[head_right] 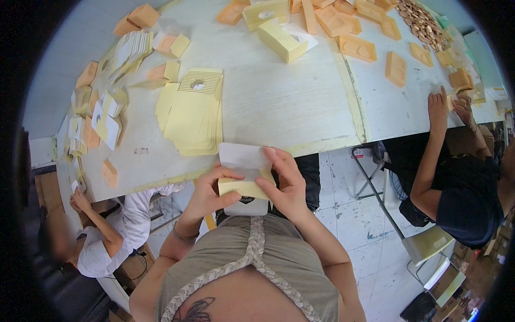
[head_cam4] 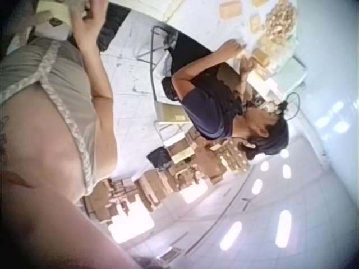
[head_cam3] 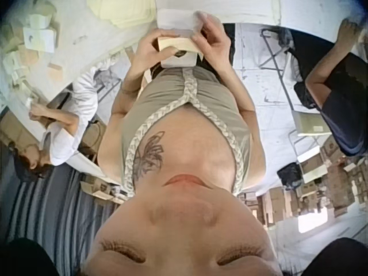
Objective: The person repeatedly picks up flat yellow and white paper pieces, folds them into small box-like shapes, and places them on the table. The process is continuous and repetitive, with the person handling one piece at a time.
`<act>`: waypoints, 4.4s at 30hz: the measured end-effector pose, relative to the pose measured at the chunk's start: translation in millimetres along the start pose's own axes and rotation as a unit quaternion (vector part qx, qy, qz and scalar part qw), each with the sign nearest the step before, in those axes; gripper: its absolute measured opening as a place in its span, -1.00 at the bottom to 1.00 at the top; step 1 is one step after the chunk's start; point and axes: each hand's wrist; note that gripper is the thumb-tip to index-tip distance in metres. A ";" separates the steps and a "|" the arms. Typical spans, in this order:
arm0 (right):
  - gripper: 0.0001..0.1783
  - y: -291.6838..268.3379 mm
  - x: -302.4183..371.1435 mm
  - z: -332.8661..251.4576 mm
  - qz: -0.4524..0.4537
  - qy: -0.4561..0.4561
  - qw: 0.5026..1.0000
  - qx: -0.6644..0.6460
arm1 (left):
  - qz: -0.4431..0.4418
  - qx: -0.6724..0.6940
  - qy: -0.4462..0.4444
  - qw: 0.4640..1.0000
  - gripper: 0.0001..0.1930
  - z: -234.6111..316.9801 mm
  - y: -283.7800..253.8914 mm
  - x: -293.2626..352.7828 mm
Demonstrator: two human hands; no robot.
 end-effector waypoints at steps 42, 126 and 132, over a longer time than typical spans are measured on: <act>-0.34 -4.2 2.0 -35.1 -0.332 -0.046 0.883 0.330 | 0.040 0.098 0.117 0.987 -0.73 -18.2 15.9 15.7; -0.34 6.7 -149.0 27.0 -0.083 0.158 0.917 0.356 | 0.287 -0.426 0.108 0.851 -0.30 -25.9 -95.1 -64.8; -0.68 -8.7 -154.0 -5.0 -0.024 0.221 0.910 0.349 | 0.352 -0.436 0.133 0.818 -0.32 -23.0 -85.0 -61.0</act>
Point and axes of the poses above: each hand's wrist, its own x-axis away from the middle knuckle, its own y-axis out of the palm, z = x × y, and after that the axes turned 6 degrees about -z, right-handed
